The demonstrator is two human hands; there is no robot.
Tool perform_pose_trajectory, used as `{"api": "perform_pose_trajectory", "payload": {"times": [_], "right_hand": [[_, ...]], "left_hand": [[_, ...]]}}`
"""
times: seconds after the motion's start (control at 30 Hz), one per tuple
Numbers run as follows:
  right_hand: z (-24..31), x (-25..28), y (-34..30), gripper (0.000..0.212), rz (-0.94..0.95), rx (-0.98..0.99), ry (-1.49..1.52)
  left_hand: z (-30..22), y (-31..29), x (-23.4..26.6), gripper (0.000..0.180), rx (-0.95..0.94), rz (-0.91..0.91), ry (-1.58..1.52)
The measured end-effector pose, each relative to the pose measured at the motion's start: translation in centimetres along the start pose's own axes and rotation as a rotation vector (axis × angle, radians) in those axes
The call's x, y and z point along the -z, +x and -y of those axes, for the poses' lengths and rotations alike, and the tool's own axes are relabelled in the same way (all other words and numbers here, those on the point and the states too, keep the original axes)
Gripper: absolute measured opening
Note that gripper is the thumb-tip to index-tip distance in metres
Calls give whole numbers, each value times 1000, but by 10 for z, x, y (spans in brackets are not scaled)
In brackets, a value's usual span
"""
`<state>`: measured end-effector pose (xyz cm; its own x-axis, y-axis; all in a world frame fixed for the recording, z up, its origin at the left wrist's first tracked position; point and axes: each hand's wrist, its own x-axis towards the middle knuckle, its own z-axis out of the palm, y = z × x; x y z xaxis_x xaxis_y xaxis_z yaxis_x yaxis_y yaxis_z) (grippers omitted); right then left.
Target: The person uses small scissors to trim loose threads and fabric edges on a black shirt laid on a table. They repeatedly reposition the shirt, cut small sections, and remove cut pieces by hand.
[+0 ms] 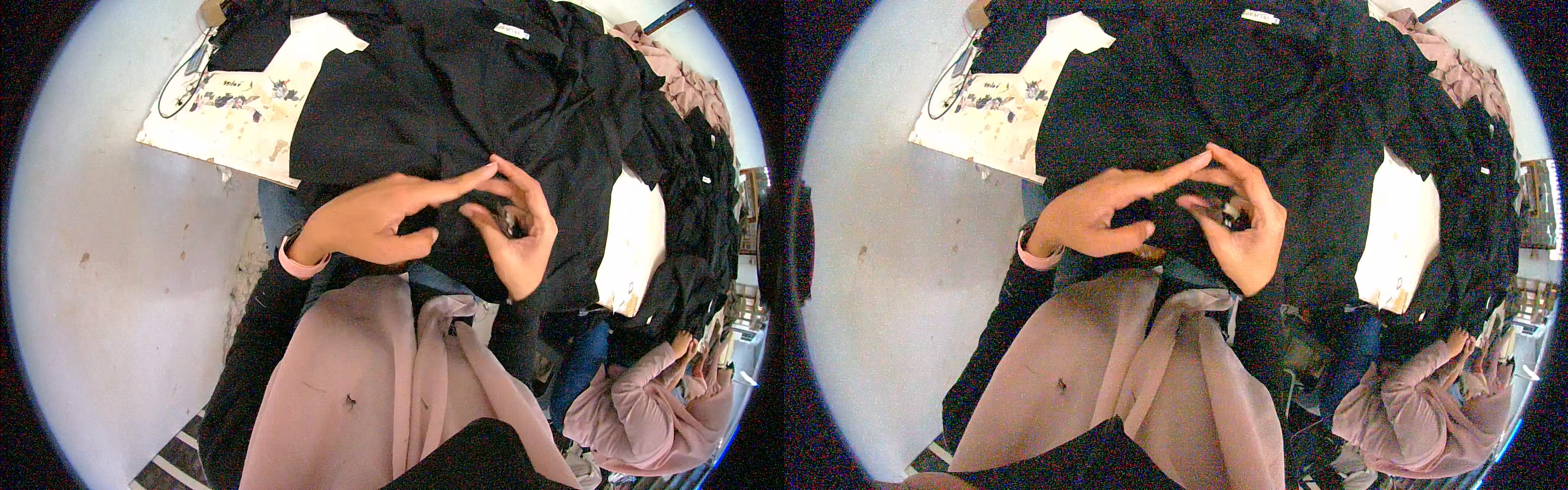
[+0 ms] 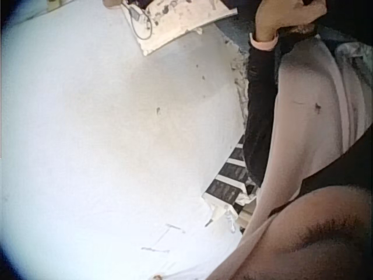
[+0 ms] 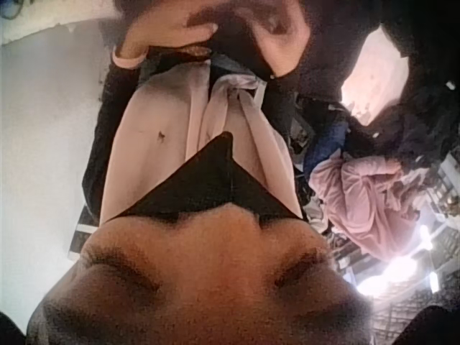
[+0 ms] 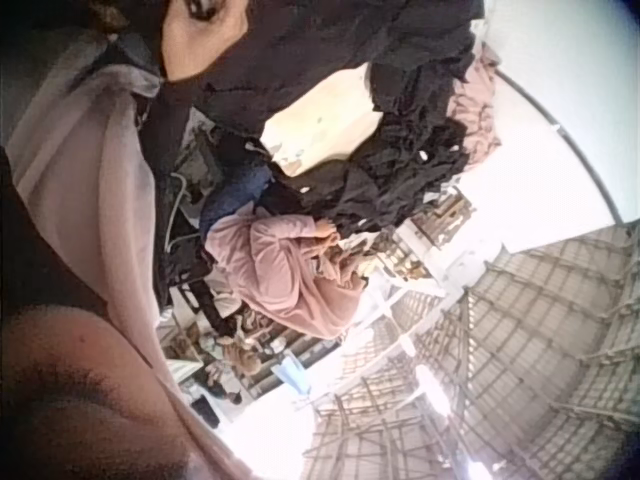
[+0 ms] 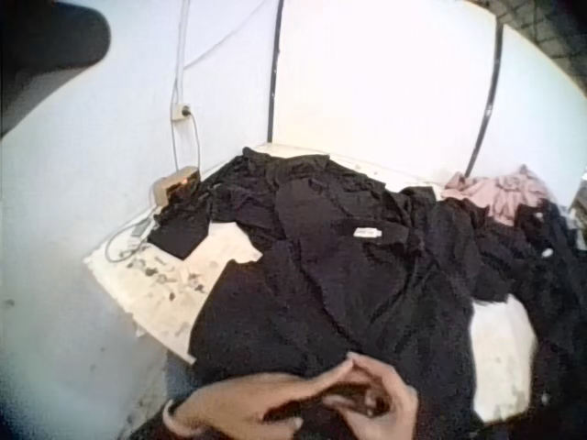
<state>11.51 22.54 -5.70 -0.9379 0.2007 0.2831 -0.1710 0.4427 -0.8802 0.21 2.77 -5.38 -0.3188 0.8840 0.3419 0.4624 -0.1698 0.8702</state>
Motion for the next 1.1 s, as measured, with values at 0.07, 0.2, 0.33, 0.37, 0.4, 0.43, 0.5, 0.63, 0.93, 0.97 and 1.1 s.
{"api": "perform_pose_trajectory", "payload": {"times": [0.07, 0.2, 0.33, 0.37, 0.4, 0.43, 0.5, 0.63, 0.93, 0.97, 1.1], "right_hand": [[-13, 2, 1, 33, -200, -46, 40], [-39, 21, -1, 20, -394, -60, 447], [-56, 31, -10, 21, -388, 62, 737], [-58, 32, -13, 22, -410, 80, 685], [-60, 33, -15, 23, -422, 50, 639], [-61, 33, -17, 24, -449, 10, 604], [-63, 31, -19, 30, -464, -16, 644], [-61, 25, -17, 27, -488, -39, 633], [-57, 109, -9, 33, -592, -147, 70], [-67, 124, -3, 38, -671, -82, 3], [-105, 183, 13, 65, -892, -476, 125]], "left_hand": [[8, -4, 2, 53, -78, -204, 350], [22, -12, 8, 41, -25, -450, 734], [28, -19, 12, 29, 77, -580, 452], [28, -20, 13, 27, 71, -679, 362], [28, -21, 15, 28, 44, -717, 343], [27, -22, 16, 29, 43, -728, 298], [26, -23, 16, 30, 78, -733, 213], [29, -26, 18, 30, 84, -772, 172], [52, -119, 123, 49, -92, -1622, -186], [55, -127, 128, 56, -61, -1743, -103], [70, -117, 108, 78, 110, -1536, 954]]}}
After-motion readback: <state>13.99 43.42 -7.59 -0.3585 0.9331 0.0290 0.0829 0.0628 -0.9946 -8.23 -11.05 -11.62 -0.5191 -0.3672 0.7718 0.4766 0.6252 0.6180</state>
